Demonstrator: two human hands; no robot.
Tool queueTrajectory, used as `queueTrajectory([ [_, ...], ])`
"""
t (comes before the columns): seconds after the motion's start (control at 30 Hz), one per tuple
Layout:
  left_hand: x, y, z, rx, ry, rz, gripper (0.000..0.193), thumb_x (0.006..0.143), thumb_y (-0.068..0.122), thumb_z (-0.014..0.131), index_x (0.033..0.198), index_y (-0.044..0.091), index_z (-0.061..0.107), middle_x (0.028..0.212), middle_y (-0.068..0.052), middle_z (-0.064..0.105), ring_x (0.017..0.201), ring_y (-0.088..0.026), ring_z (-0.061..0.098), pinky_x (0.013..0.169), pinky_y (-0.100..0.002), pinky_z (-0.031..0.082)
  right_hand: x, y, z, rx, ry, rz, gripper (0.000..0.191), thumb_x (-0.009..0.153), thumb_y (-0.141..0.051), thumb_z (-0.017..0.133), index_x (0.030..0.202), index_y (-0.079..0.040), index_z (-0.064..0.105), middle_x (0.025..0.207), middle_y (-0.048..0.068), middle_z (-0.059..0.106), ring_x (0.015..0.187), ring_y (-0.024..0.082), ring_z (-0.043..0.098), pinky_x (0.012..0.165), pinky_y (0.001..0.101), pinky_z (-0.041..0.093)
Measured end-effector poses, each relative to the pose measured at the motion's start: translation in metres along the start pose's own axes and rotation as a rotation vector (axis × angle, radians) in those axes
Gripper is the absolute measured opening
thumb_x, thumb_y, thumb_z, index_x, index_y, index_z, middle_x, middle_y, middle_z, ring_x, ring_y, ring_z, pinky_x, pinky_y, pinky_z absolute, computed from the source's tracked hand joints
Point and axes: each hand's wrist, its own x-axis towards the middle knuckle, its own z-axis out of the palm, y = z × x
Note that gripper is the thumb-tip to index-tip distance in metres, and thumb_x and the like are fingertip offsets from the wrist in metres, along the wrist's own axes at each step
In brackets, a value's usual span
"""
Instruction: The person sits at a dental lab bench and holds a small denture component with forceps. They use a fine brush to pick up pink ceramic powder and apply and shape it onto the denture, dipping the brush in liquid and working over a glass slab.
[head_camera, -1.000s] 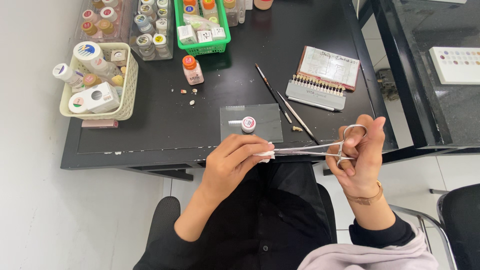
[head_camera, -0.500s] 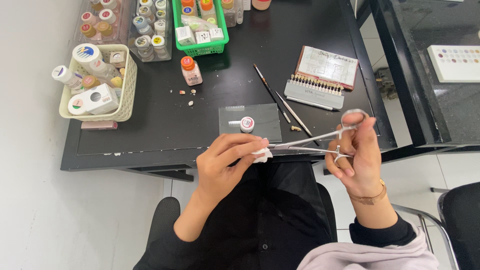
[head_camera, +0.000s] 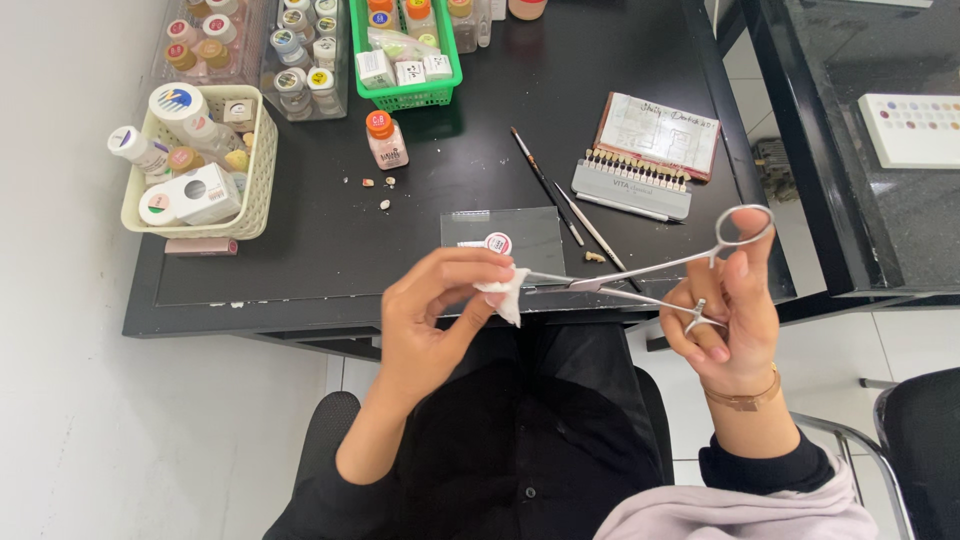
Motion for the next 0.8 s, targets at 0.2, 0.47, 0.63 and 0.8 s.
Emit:
queueTrajectory([
  [0.2,0.005,-0.007,-0.048,0.617,0.161,-0.071,0.018,0.092,0.0,0.073,0.108,0.005,0.068,0.103,-0.009,0.075,0.096,-0.019,0.076,0.084,-0.033,0.059,-0.003,-0.004,-0.014,-0.036,0.055,-0.041,0.023,0.117,-0.032,0.047,0.137,-0.032,0.057,0.061,-0.007,0.033,0.041,0.002,0.027,0.039,0.0193,0.032],
  [0.47,0.021,-0.06,-0.095,1.035,0.134,-0.658,0.017,0.089,0.014,0.075,0.104,0.011,0.067,0.098,-0.004,0.075,0.087,-0.025,0.073,0.073,-0.044,0.053,0.006,0.004,-0.018,-0.073,0.042,-0.015,0.04,0.113,-0.049,0.047,0.095,-0.015,0.057,0.06,-0.006,0.033,0.038,0.003,0.026,0.036,0.0204,0.031],
  [0.63,0.018,-0.046,-0.083,1.123,0.262,-0.082,0.035,0.081,0.016,0.077,0.112,0.005,0.067,0.113,-0.015,0.067,0.099,-0.037,0.063,0.068,-0.043,0.052,0.007,0.004,-0.008,-0.158,0.182,-0.012,0.054,0.113,-0.056,0.042,0.079,-0.015,0.046,0.058,-0.007,0.035,0.037,0.003,0.026,0.033,0.0209,0.029],
  [0.8,0.007,-0.02,-0.035,0.506,-0.098,-0.258,0.018,0.099,0.024,0.069,0.111,0.012,0.071,0.107,-0.005,0.071,0.099,-0.02,0.071,0.089,-0.035,0.056,0.007,0.015,0.001,-0.003,0.175,0.019,0.05,0.119,-0.048,0.039,0.082,-0.014,0.045,0.057,-0.005,0.038,0.036,0.008,0.029,0.033,0.0246,0.034],
])
